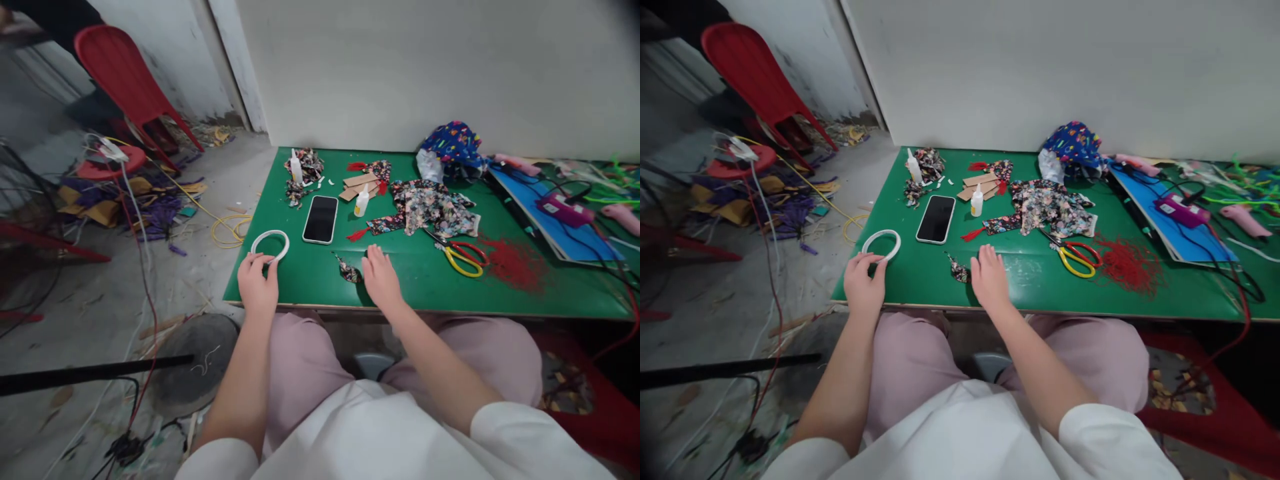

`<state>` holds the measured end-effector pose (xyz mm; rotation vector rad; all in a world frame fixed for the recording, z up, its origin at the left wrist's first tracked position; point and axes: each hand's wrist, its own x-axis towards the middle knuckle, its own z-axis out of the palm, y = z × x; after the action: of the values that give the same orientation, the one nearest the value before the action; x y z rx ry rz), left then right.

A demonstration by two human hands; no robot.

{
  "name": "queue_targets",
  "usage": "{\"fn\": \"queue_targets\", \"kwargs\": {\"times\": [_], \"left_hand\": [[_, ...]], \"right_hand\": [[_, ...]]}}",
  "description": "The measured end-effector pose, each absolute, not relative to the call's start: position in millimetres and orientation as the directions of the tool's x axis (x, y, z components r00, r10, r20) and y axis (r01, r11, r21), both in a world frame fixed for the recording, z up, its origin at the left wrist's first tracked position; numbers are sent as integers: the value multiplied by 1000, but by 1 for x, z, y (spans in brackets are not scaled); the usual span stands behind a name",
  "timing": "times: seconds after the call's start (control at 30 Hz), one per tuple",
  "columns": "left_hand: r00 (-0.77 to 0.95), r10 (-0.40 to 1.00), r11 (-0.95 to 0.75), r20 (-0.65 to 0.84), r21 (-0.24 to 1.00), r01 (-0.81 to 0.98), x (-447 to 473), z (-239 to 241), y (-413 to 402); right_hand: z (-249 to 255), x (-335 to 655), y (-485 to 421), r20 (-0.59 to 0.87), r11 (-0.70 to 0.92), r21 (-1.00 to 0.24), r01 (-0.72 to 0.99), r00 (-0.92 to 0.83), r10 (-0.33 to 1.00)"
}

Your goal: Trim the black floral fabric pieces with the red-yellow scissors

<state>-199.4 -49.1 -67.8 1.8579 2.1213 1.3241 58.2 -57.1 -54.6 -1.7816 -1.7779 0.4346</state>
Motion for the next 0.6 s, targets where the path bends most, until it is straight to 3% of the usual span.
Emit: {"fn": "queue_targets", "kwargs": {"times": [0.27,0.6], "left_hand": [[-420,730,-74,540,673,736,-211,-67,-69],[-479,703,-59,526,714,698,-224,-68,-83]], "right_hand": [[-57,-41,-59,98,201,-521,829,-176,980],[-56,-113,-25,140,425,-403,811,-404,904]]}}
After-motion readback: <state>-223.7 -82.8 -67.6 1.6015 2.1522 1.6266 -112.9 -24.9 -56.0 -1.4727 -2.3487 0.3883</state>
